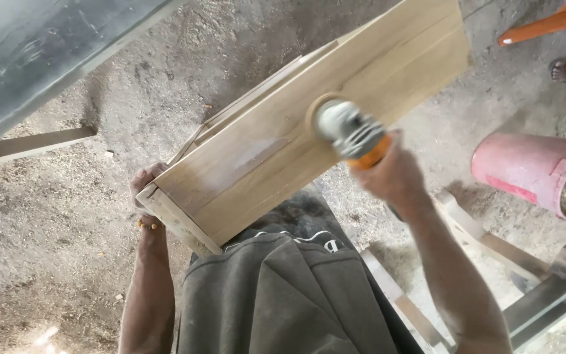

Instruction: The person sands a wooden board with a power sander, holding the board steady with one hand while operating the sander with the other, then changes the sanding disc on the tool.

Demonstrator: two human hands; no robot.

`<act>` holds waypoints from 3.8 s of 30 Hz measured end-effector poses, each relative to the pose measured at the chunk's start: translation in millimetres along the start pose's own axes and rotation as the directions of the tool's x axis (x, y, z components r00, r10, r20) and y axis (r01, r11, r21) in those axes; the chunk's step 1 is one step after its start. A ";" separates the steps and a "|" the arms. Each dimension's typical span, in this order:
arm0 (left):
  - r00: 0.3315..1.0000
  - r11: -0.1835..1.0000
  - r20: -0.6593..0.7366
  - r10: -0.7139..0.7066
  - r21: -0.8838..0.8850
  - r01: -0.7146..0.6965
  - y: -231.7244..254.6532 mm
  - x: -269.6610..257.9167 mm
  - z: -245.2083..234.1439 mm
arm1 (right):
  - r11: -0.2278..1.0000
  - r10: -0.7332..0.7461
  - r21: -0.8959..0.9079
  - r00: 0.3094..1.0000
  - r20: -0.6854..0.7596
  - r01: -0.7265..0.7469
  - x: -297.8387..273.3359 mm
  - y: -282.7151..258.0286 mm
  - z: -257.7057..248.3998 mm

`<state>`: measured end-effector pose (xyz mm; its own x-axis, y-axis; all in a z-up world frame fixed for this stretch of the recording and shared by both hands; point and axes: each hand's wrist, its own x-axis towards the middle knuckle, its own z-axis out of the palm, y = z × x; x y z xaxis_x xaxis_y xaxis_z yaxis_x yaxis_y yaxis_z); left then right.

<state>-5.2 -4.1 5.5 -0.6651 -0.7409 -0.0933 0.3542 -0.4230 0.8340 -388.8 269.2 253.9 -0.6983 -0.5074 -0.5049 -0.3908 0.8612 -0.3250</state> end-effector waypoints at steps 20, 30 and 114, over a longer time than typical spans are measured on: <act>0.997 1.000 0.077 -0.009 0.018 0.008 -6.0 1.3 -25.9 | 0.994 -0.010 -0.108 0.954 -0.299 -0.023 85.1 101.9 -91.3; 0.994 0.999 0.103 -0.037 -0.025 0.040 -13.1 1.6 -36.6 | 0.983 0.086 0.175 0.974 -0.210 -0.050 60.7 51.5 -80.4; 0.996 0.999 -0.085 -0.041 -0.006 0.041 -7.7 -5.0 -8.5 | 0.993 0.064 -0.092 0.996 -0.065 -0.070 59.4 90.1 -69.9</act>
<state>1.0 -1.6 -5.0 -0.6210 -0.7645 -0.1731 0.3310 -0.4559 0.8262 -507.4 318.7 250.5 -0.7594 -0.4481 -0.4717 -0.3944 0.8937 -0.2140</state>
